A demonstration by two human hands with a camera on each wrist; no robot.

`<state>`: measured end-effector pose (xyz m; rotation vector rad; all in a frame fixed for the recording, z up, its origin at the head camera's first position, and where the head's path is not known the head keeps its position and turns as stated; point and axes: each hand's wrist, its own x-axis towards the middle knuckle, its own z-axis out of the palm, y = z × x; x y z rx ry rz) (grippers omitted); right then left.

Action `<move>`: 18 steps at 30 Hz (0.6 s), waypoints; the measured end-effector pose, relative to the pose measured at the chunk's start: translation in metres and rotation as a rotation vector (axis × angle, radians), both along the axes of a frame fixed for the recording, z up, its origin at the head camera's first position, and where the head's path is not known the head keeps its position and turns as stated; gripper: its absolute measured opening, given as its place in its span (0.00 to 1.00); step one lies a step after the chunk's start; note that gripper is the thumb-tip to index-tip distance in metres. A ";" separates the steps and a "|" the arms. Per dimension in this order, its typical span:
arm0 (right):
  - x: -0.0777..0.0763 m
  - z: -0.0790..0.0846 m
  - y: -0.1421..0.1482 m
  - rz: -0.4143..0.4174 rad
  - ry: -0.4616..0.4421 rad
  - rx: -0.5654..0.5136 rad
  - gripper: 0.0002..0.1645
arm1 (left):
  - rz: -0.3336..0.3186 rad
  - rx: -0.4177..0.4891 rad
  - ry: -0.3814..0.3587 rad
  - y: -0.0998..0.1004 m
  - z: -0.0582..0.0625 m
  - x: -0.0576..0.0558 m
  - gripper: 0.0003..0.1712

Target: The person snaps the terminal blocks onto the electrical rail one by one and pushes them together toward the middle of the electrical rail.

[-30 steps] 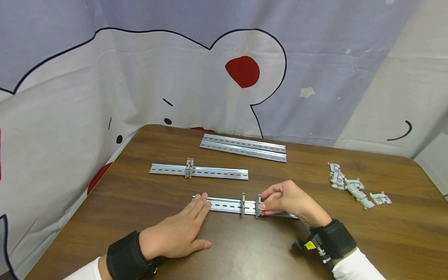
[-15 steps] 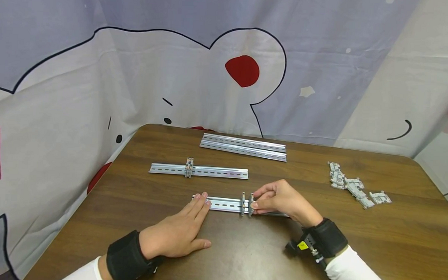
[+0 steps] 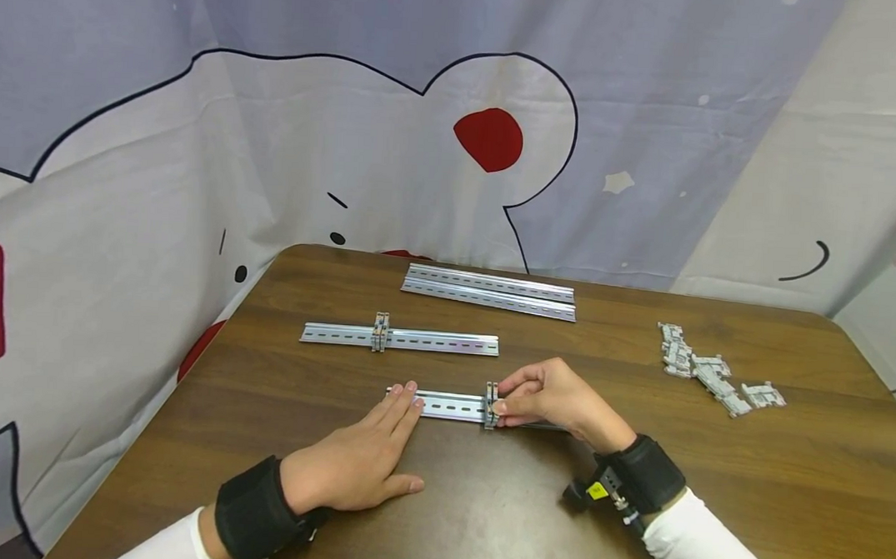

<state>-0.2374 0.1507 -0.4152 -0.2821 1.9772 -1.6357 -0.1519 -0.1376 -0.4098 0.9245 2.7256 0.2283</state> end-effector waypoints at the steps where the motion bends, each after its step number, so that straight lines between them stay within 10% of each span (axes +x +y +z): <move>1: 0.000 0.000 0.000 0.002 0.000 -0.002 0.23 | 0.001 0.000 -0.003 0.000 0.000 0.000 0.52; 18: 0.000 -0.004 -0.002 -0.008 -0.017 0.024 0.24 | 0.006 -0.010 -0.008 0.000 -0.001 0.001 0.53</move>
